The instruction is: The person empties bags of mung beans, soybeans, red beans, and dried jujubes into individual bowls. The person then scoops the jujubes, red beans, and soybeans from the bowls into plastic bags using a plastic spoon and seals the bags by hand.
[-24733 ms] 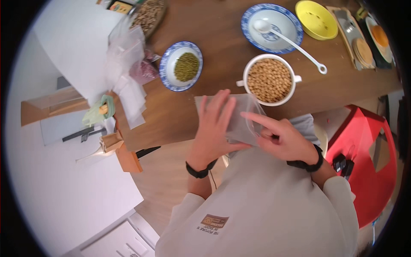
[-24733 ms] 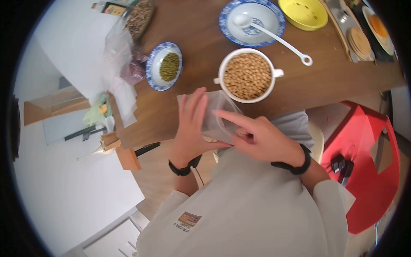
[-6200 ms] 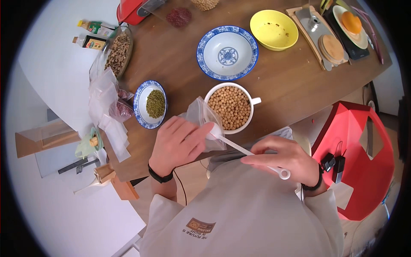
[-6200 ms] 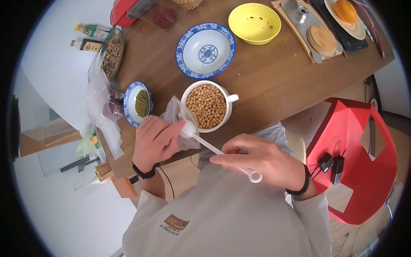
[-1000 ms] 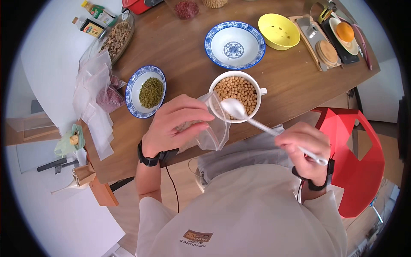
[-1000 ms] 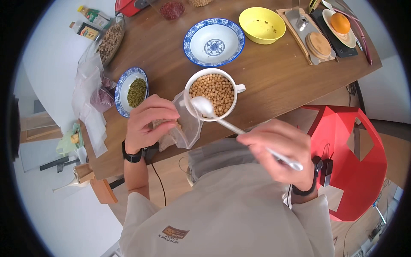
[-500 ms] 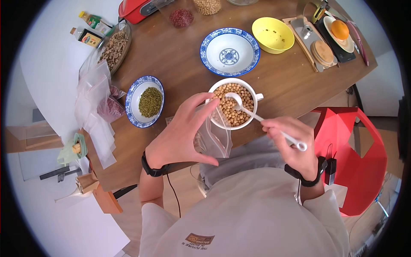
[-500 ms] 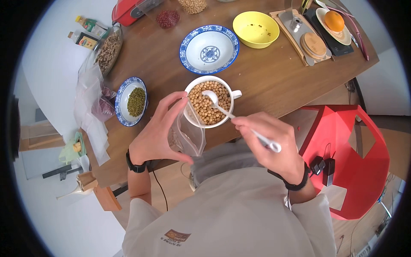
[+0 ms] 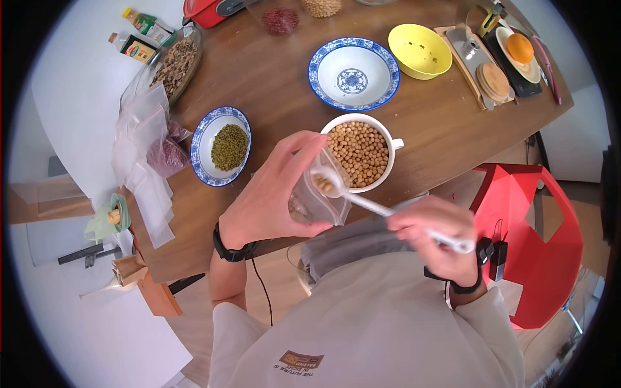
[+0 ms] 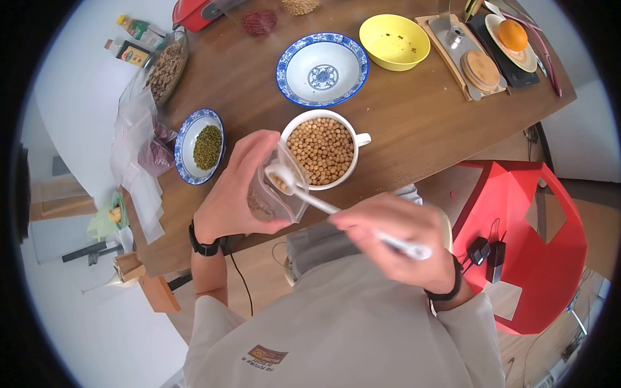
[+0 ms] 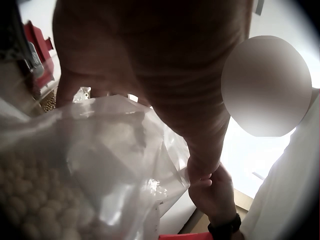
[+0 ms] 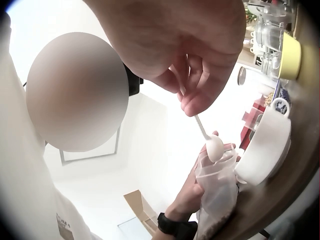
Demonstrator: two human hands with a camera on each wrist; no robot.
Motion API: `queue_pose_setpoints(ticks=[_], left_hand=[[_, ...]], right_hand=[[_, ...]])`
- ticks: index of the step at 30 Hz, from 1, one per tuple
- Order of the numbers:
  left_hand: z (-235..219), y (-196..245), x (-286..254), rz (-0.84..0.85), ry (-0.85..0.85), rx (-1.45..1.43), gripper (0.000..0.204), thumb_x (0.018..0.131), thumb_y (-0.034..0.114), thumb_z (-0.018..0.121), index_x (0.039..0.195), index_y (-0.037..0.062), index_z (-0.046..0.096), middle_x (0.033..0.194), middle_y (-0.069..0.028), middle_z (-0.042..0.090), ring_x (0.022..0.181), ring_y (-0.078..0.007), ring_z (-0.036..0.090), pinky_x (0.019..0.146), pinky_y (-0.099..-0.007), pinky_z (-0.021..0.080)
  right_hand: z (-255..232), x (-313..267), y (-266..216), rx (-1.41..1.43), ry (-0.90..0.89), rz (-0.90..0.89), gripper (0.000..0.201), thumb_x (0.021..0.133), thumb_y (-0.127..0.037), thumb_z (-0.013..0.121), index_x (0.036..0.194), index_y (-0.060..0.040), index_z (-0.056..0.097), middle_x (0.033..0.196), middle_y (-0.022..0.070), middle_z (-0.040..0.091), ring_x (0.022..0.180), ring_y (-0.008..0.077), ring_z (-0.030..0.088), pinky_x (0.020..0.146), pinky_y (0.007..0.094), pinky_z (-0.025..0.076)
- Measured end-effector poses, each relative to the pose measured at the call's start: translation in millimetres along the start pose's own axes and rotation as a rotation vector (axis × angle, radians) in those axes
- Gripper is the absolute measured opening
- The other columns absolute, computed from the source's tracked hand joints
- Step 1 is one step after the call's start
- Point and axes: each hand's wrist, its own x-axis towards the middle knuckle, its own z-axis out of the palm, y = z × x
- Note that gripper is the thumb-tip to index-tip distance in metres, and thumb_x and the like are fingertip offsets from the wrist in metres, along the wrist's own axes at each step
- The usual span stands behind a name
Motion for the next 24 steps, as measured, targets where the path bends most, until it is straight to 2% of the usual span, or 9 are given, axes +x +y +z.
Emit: queue_pose_setpoints(ticks=[1, 3, 4, 9, 11, 13, 17, 21, 24], left_hand=[[0, -1, 0, -0.02, 0.003, -0.016, 0.114, 0.062, 0.027, 0.093, 0.159, 0.0092, 0.035, 0.152, -0.0177, 0.042, 0.139, -0.0382, 0.045, 0.113, -0.0453, 0.043], [-3, -3, 0, -0.033, 0.006, -0.029, 0.113, 0.062, 0.025, 0.092, 0.158, 0.0087, 0.035, 0.152, -0.0181, 0.043, 0.14, -0.0383, 0.045, 0.114, -0.0451, 0.042], [-4, -4, 0, -0.054, 0.004, -0.041, 0.112, 0.062, 0.025, 0.092, 0.158, 0.0082, 0.035, 0.153, -0.0184, 0.043, 0.14, -0.0385, 0.045, 0.114, -0.0451, 0.042], [-3, -9, -2, -0.082, -0.005, -0.006, 0.117, 0.055, 0.019, 0.092, 0.158, 0.0053, 0.036, 0.153, -0.0189, 0.042, 0.134, -0.0351, 0.05, 0.113, -0.043, 0.044], [-2, -9, 0, -0.046, -0.004, 0.002, 0.118, 0.057, 0.023, 0.095, 0.158, 0.0051, 0.037, 0.153, -0.0192, 0.043, 0.137, -0.0365, 0.049, 0.113, -0.0436, 0.043], [-2, -7, 1, -0.04, -0.001, 0.017, 0.116, 0.061, 0.03, 0.095, 0.157, 0.0058, 0.037, 0.153, -0.0191, 0.043, 0.138, -0.0378, 0.047, 0.114, -0.0451, 0.042], [2, -7, 2, -0.009, 0.019, 0.04, 0.117, 0.064, 0.044, 0.096, 0.157, 0.0072, 0.037, 0.153, -0.0188, 0.044, 0.14, -0.0397, 0.045, 0.115, -0.047, 0.04], [8, -8, 3, 0.002, 0.047, -0.001, 0.117, 0.063, 0.045, 0.096, 0.157, 0.0072, 0.037, 0.153, -0.019, 0.044, 0.14, -0.0399, 0.044, 0.115, -0.0475, 0.04], [9, -8, 4, 0.022, 0.066, 0.022, 0.118, 0.063, 0.043, 0.097, 0.157, 0.007, 0.037, 0.152, -0.0193, 0.045, 0.139, -0.0402, 0.045, 0.114, -0.0479, 0.04]], right_hand=[[6, 3, -2, 0.0, 0.008, 0.0, 0.022, 0.09, 0.003, 0.072, 0.112, -0.0008, 0.076, 0.092, 0.0132, 0.072, 0.077, 0.0202, 0.071, 0.067, 0.0295, 0.057], [17, 8, -1, -0.241, -0.058, -0.228, 0.022, 0.086, -0.001, 0.078, 0.107, -0.0042, 0.079, 0.096, 0.0095, 0.071, 0.076, 0.02, 0.07, 0.064, 0.0306, 0.054], [19, 6, 3, -0.193, -0.05, -0.224, 0.035, 0.078, 0.004, 0.081, 0.111, -0.0075, 0.08, 0.097, 0.0103, 0.07, 0.076, 0.0225, 0.069, 0.063, 0.0322, 0.054], [-12, -1, -2, -0.208, -0.005, -0.172, 0.029, 0.081, 0.007, 0.077, 0.108, -0.005, 0.079, 0.095, 0.0105, 0.07, 0.076, 0.0223, 0.068, 0.063, 0.0319, 0.054], [-19, -3, 0, -0.24, 0.02, -0.156, 0.031, 0.08, 0.009, 0.076, 0.109, -0.0046, 0.079, 0.094, 0.0103, 0.07, 0.075, 0.0219, 0.068, 0.063, 0.032, 0.055], [-22, -3, 2, -0.317, 0.131, -0.03, 0.027, 0.083, 0.01, 0.074, 0.106, -0.0032, 0.079, 0.093, 0.01, 0.07, 0.075, 0.0223, 0.068, 0.063, 0.0334, 0.054], [-16, 5, 15, -0.43, 0.111, -0.063, 0.025, 0.085, 0.007, 0.074, 0.108, -0.0029, 0.078, 0.093, 0.0101, 0.071, 0.076, 0.0233, 0.068, 0.066, 0.0339, 0.054], [-8, 5, 26, -0.377, 0.11, -0.096, 0.024, 0.087, 0.006, 0.073, 0.109, -0.0028, 0.077, 0.092, 0.0117, 0.071, 0.076, 0.0247, 0.069, 0.067, 0.0335, 0.054], [-8, 3, 29, -0.242, 0.141, -0.009, 0.022, 0.09, 0.005, 0.071, 0.111, -0.0001, 0.076, 0.091, 0.013, 0.073, 0.077, 0.023, 0.069, 0.069, 0.0327, 0.055]])
